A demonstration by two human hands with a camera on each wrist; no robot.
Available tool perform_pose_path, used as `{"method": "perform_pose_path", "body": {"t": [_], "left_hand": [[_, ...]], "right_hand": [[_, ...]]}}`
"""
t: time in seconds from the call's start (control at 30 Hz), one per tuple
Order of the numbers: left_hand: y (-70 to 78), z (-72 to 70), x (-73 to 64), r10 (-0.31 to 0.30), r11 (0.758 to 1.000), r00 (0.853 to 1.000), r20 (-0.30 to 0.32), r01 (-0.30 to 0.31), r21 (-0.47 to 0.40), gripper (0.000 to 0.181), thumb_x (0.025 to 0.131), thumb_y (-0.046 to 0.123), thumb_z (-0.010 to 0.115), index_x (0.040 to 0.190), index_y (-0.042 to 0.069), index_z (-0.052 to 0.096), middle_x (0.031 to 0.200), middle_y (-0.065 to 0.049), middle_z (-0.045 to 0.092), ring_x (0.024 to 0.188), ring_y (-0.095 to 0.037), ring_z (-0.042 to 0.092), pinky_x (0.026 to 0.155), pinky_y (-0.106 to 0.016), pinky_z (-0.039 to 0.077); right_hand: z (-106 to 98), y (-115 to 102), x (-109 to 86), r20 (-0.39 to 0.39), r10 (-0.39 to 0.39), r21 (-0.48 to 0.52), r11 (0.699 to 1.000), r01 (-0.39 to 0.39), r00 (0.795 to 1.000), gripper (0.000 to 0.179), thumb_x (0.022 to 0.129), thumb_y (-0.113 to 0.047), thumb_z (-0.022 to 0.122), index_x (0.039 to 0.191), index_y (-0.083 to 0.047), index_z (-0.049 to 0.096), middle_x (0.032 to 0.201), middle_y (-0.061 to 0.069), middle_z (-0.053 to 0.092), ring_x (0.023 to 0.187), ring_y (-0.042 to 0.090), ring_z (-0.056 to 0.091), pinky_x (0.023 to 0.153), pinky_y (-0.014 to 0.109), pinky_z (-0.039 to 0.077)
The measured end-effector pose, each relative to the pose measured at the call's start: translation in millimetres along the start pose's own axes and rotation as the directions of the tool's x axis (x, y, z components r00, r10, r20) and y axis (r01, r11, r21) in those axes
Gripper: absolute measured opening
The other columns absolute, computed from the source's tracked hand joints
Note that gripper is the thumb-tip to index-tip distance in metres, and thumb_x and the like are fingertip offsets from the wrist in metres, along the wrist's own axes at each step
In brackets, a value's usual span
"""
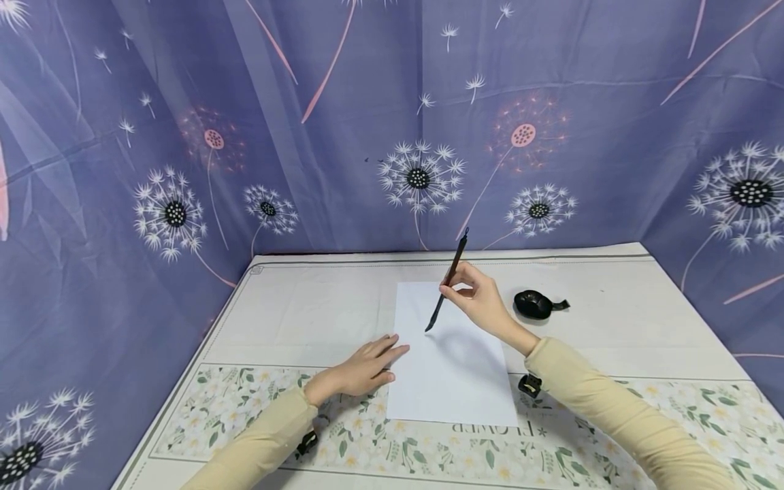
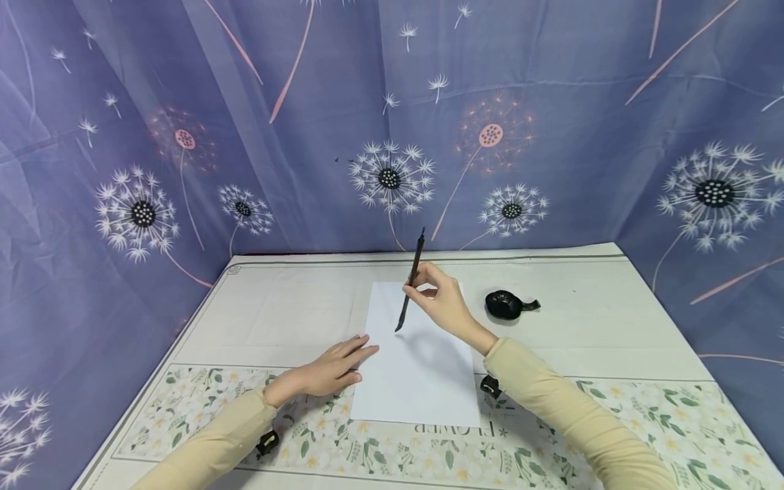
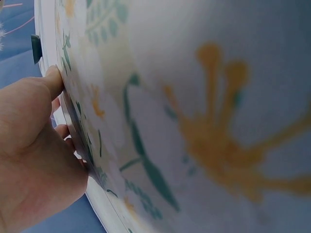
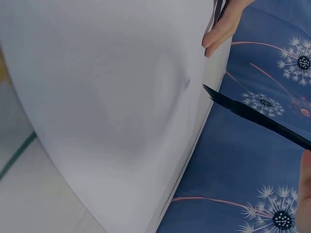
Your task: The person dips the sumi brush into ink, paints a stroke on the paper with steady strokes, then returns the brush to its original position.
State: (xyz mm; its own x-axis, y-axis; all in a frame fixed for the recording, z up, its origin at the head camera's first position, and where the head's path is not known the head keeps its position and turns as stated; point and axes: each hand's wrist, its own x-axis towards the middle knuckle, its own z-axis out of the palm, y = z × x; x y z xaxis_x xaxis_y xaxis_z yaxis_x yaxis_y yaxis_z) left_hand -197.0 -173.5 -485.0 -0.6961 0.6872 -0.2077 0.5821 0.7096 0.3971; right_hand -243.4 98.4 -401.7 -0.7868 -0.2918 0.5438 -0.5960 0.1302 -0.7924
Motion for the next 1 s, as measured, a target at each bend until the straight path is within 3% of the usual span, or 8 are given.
{"method": "perform_pose_path", "body": {"t": [0.33, 0.8, 1.0], "left_hand": [[2.2, 0.4, 0.1, -0.007, 1.0, 1.0, 0.008, 0.007, 0.0, 0.058, 0.104, 0.031, 0.041, 0.156, 0.015, 0.02, 0.162, -0.016, 0.011, 0.151, -0.034, 0.01, 0.119, -0.054, 0.016], [1.8, 0.7, 0.3, -0.008, 1.0, 1.0, 0.007, 0.008, 0.005, 0.058, 0.105, 0.03, 0.041, 0.156, 0.014, 0.019, 0.162, -0.016, 0.011, 0.151, -0.034, 0.01, 0.12, -0.054, 0.016], [2.1, 0.5, 0.0, -0.004, 1.0, 1.0, 0.003, 0.004, -0.001, 0.058, 0.105, 0.03, 0.041, 0.156, 0.014, 0.019, 0.162, -0.017, 0.011, 0.15, -0.034, 0.01, 0.12, -0.054, 0.015]], "right_hand": [[2.0, 0.9, -3.7, 0.021, 0.005, -0.05, 0.999, -0.004, 1.0, 0.014, 0.086, 0.006, 0.067, 0.097, 0.008, 0.059, 0.089, 0.023, 0.069, 0.085, 0.018, 0.069, 0.075, 0.026, 0.059], [4.5, 4.1, -6.3, 0.038, 0.021, -0.115, 0.993, -0.017, 0.999, 0.014, 0.085, 0.005, 0.069, 0.095, 0.007, 0.059, 0.087, 0.023, 0.07, 0.085, 0.018, 0.07, 0.073, 0.021, 0.058], [6.1, 31.3, -6.0, 0.026, 0.02, -0.136, 0.991, -0.016, 0.999, 0.014, 0.086, 0.002, 0.071, 0.097, 0.0, 0.062, 0.086, 0.017, 0.071, 0.086, 0.022, 0.071, 0.071, 0.022, 0.059]]}}
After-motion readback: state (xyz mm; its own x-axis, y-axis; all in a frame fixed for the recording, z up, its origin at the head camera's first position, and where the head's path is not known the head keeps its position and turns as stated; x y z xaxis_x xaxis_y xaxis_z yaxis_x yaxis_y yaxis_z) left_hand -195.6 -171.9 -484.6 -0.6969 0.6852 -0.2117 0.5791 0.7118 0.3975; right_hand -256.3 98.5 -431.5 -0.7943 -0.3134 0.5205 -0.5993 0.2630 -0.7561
